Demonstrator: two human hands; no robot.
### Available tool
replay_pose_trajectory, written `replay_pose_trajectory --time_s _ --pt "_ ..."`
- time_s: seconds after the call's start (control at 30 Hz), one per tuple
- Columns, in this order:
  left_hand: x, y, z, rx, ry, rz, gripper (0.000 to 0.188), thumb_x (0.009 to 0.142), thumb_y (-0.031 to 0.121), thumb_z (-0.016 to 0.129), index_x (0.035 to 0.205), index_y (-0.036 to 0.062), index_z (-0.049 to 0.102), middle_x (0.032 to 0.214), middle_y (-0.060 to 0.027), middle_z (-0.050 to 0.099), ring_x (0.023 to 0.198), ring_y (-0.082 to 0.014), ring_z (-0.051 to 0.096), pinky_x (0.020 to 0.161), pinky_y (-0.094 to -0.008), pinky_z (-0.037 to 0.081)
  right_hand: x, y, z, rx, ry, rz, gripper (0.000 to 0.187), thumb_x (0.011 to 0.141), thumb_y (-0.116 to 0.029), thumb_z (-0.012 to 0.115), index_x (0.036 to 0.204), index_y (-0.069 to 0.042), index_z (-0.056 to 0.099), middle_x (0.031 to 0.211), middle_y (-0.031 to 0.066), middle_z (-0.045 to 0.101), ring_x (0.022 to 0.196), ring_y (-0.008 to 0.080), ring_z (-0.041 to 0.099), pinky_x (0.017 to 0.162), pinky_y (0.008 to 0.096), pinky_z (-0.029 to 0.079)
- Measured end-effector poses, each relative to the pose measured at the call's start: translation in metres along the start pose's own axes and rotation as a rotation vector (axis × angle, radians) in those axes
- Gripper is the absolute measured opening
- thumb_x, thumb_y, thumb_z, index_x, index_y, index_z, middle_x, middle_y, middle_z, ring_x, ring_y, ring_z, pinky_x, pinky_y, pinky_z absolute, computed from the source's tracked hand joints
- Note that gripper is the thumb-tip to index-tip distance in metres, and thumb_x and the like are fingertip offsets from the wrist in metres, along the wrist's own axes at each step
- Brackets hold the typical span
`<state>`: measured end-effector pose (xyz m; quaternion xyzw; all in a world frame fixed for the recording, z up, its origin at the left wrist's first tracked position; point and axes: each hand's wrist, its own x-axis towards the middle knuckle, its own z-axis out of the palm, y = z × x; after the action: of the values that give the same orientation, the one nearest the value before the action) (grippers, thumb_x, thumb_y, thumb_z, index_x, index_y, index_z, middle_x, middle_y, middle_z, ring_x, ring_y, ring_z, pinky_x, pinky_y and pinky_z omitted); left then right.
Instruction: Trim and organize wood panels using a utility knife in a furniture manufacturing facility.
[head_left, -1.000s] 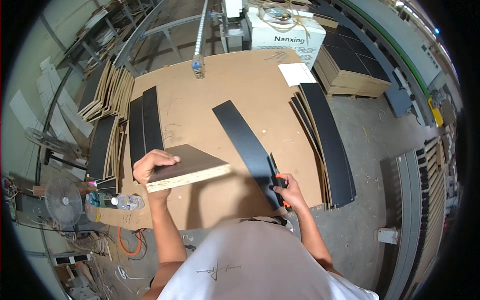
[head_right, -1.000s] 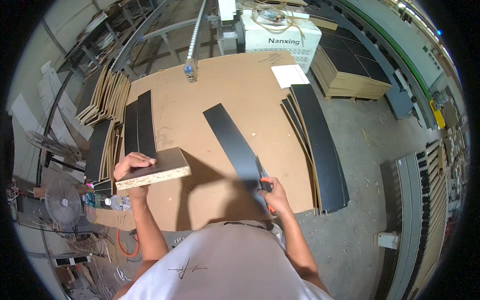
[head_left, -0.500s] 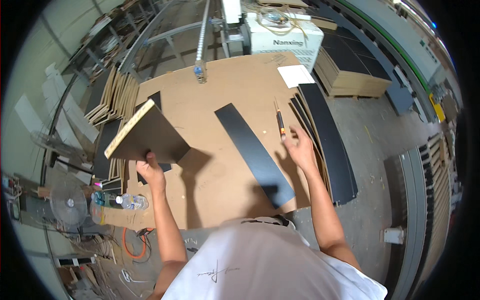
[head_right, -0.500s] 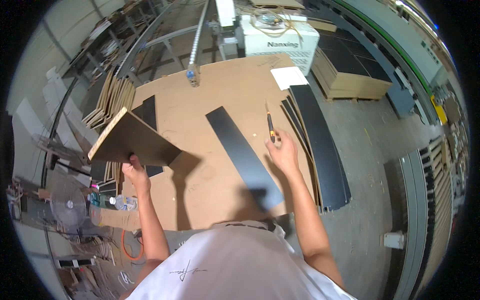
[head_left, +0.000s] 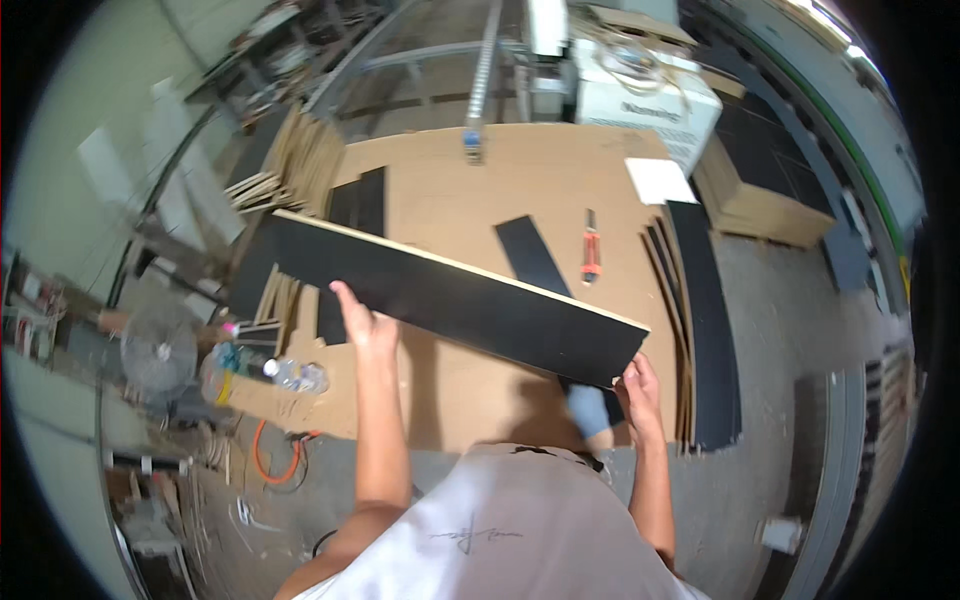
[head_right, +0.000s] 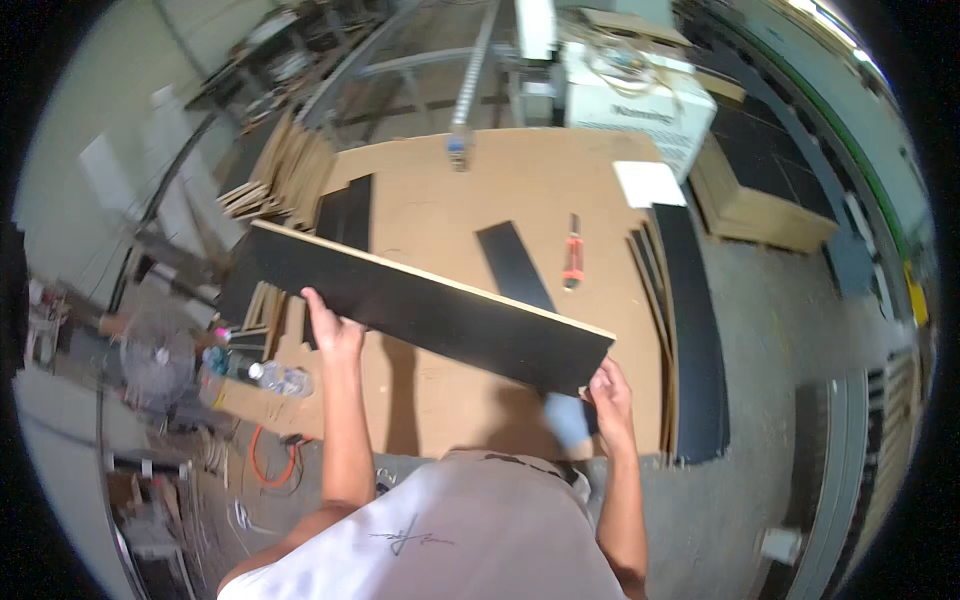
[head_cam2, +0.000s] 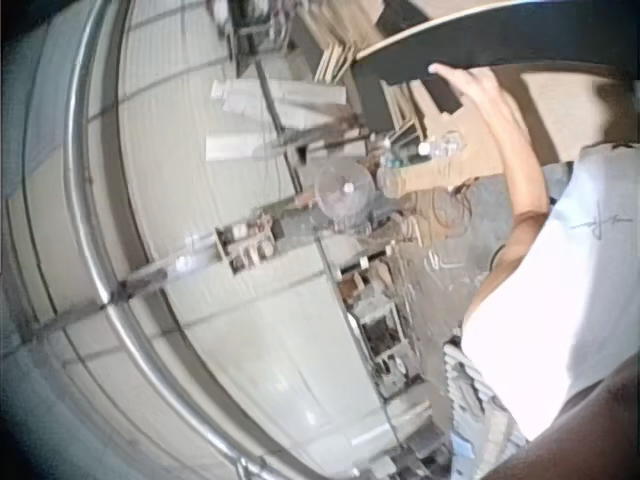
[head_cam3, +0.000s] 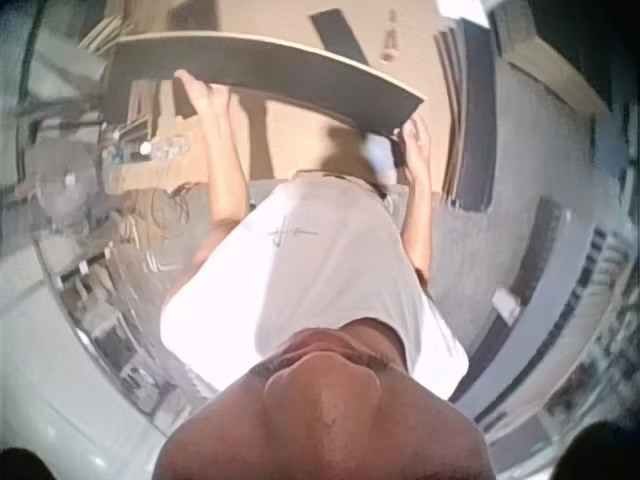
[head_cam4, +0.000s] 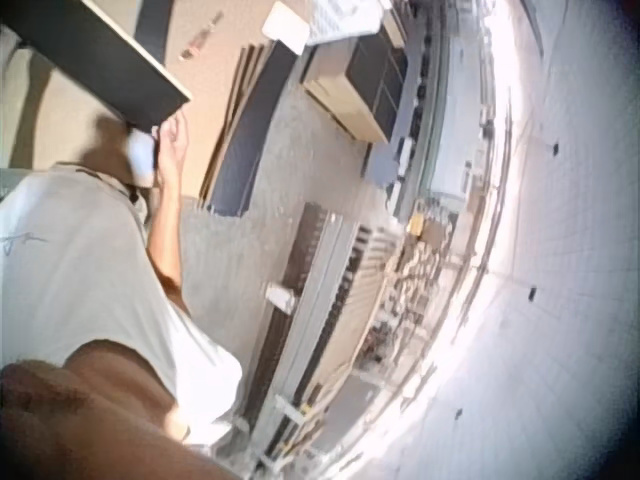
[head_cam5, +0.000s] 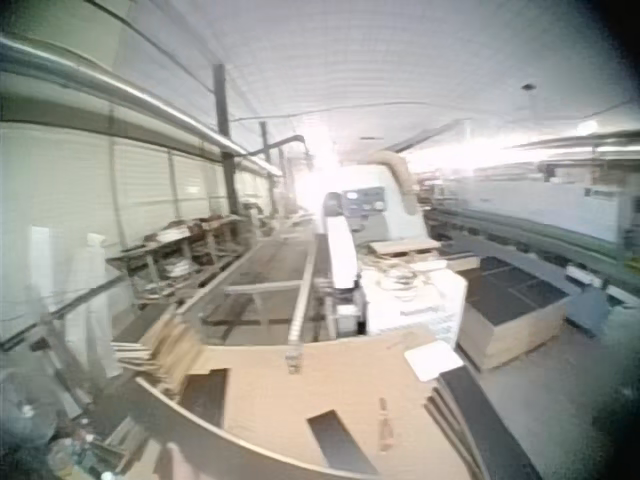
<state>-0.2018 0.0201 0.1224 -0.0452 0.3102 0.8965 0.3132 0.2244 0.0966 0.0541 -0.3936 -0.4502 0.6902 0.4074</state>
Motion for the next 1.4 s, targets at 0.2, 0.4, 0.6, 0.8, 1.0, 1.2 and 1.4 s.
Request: replay_pose_trajectory --time_s 0.2,0.4,0.6,0.8,1.0,1.2,1.4 --pt "-0.011 -0.043 -0.011 -0.013 -0.033 -0.263 0.066 0.097 0.060 0.041 0.143 0.0126 0.045 0.144 -0.0053 0.051 0.130 -0.0283 0.049 0.110 -0.0524 0.040 -0.020 -0.037 -0.020 0.124 -0.027 -0.117 0.047 0.093 -0.017 0.062 0.134 0.002 0.049 0.116 0.0086 0.066 0.099 0.0136 0.063 0.086 0.0271 0.048" --pt "-0.054 -0.165 0.003 0.316 -0.130 -0.547 0.056 0.105 0.047 0.036 0.142 0.0063 0.044 0.143 -0.0070 0.051 0.130 -0.0254 0.050 0.109 -0.0424 0.042 -0.077 0.013 -0.059 -0.038 0.882 -0.040 0.034 0.098 -0.028 0.062 0.115 0.002 0.060 0.100 0.0063 0.067 0.089 0.0122 0.060 0.080 0.0320 0.049" --pt "-0.102 -0.233 0.007 0.546 -0.319 -0.921 0.041 0.106 0.030 0.038 0.137 0.0027 0.044 0.140 -0.0116 0.052 0.123 -0.0260 0.055 0.103 -0.0414 0.047 -0.144 0.009 -0.080 -0.015 1.245 -0.040 0.027 0.100 -0.028 0.060 0.081 -0.009 0.060 0.077 -0.0057 0.057 0.070 0.0054 0.045 0.065 0.0253 0.039" --pt "-0.128 -0.286 0.030 0.609 -0.403 -0.990 0.035 0.103 0.017 0.047 0.133 0.0025 0.035 0.122 -0.0159 0.059 0.112 -0.0302 0.061 0.094 -0.0472 0.052 -0.180 0.027 -0.098 0.049 1.352 -0.067 0.031 0.101 -0.029 0.058 0.078 -0.007 0.055 0.073 -0.0056 0.049 0.069 0.0054 0.040 0.061 0.0254 0.036" --pt "-0.130 -0.307 0.002 0.621 -0.319 -0.933 0.021 0.104 0.022 0.045 0.114 0.0051 0.052 0.111 -0.0103 0.066 0.093 -0.0230 0.068 0.077 -0.0391 0.058 -0.167 0.005 -0.077 0.133 1.283 -0.105 0.024 0.103 -0.026 0.052 0.089 -0.007 0.055 0.084 -0.0022 0.057 0.079 0.0071 0.051 0.073 0.0252 0.044" --pt "-0.122 -0.262 -0.018 0.501 0.023 -0.551 0.039 0.105 0.032 0.041 0.127 0.0021 0.052 0.125 -0.0123 0.059 0.113 -0.0271 0.057 0.098 -0.0460 0.048 -0.109 0.054 -0.074 -0.244 0.791 -0.033 0.021 0.101 -0.024 0.054 0.103 -0.004 0.058 0.081 -0.0011 0.055 0.070 0.0065 0.050 0.064 0.0235 0.045" --pt "-0.033 -0.171 -0.148 0.819 0.194 0.072 0.040 0.105 0.025 0.036 0.113 -0.0057 0.060 0.108 -0.0141 0.067 0.096 -0.0247 0.064 0.089 -0.0392 0.052 -0.080 0.005 -0.055 -0.142 0.084 0.359 0.030 0.096 -0.018 0.060 0.120 -0.001 0.057 0.084 0.0031 0.063 0.070 0.0092 0.057 0.056 0.0256 0.047"
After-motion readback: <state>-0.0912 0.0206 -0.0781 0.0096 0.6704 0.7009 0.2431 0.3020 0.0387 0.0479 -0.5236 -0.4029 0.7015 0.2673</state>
